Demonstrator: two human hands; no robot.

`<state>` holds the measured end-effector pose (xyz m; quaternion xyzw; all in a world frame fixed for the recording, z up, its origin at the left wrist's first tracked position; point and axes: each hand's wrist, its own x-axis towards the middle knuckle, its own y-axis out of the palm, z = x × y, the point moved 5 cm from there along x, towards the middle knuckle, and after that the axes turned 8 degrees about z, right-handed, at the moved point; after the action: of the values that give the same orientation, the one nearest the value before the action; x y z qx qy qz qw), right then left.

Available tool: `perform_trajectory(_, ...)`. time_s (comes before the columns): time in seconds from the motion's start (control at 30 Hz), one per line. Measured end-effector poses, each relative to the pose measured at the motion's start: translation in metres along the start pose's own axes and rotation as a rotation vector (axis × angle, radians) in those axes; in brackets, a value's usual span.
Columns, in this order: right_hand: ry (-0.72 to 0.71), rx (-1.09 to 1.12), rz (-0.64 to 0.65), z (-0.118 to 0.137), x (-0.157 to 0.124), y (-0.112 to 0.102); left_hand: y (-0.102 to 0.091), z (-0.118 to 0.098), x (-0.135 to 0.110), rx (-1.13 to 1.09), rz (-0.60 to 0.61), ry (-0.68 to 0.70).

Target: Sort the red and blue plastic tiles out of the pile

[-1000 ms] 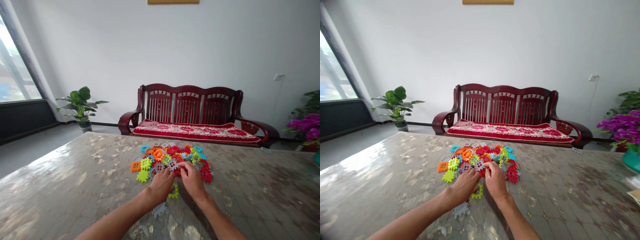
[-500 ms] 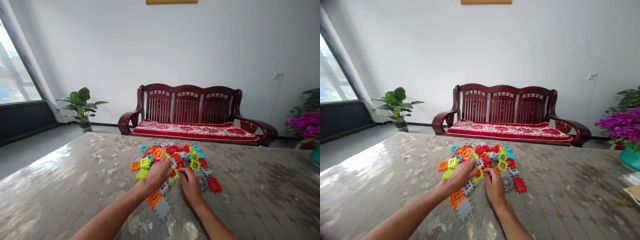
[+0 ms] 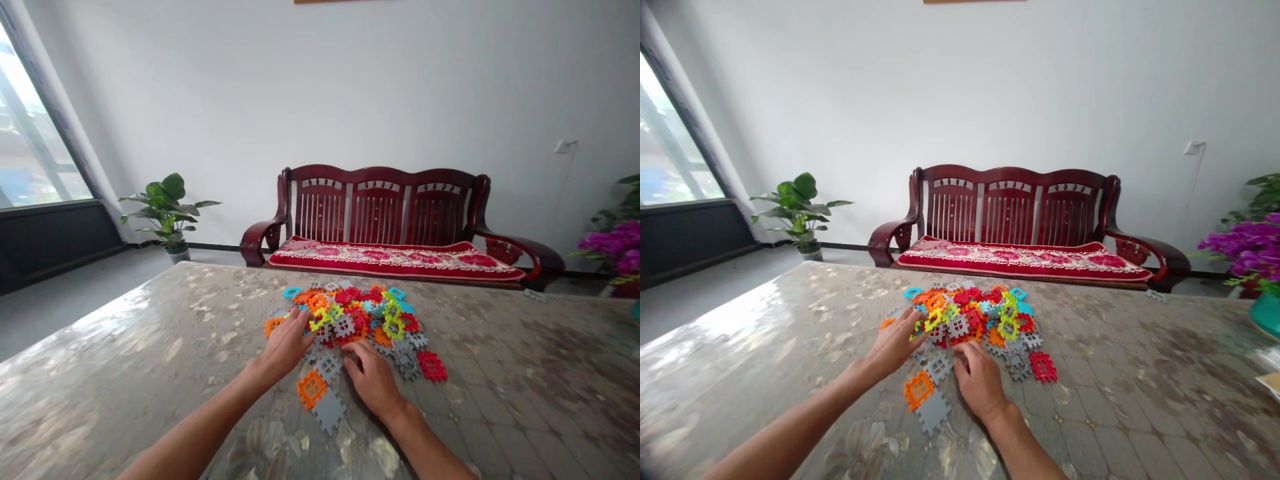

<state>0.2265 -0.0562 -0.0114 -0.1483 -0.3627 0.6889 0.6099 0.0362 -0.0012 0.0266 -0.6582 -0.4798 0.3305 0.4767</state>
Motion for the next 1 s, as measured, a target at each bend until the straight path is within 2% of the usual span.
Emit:
perform_trajectory(0.1, 0.001, -0.059, 0.078, 0.013, 0.000, 0.010, 0.011, -0.001, -0.014, 0.041, 0.091, 0.080)
perform_trajectory(0.23, 0.013, -0.228, 0.162, 0.024, 0.001, 0.020, 0.020, 0.004, -0.013, 0.077, 0.181, 0.095)
perform_trajectory(0.37, 0.035, -0.348, 0.224, 0.026, 0.004, 0.024, 0.020, 0.005, -0.007, 0.065, 0.165, 0.081)
perform_trajectory(0.47, 0.075, -0.324, 0.225, 0.022, 0.004, 0.023, 0.016, 0.009, -0.007, 0.006, 0.087, 0.052)
perform_trajectory(0.57, 0.079, -0.274, 0.214, 0.020, 0.003, 0.022, 0.016, 0.015, -0.010, -0.160, 0.020, 0.055)
perform_trajectory(0.67, 0.076, -0.263, 0.212, 0.018, 0.003, 0.023, 0.024, 0.018, -0.015, -0.372, 0.057, 0.078)
perform_trajectory(0.8, 0.077, -0.304, 0.198, 0.015, 0.003, 0.024, 0.038, 0.008, -0.029, -0.480, 0.138, 0.101)
perform_trajectory(0.93, 0.069, -0.335, 0.220, 0.014, 0.003, 0.022, 0.038, -0.014, -0.050, -0.328, 0.135, 0.161)
perform_trajectory(1.0, 0.083, -0.326, 0.223, 0.014, 0.003, 0.020, 0.036, -0.020, -0.059, -0.217, 0.171, 0.157)
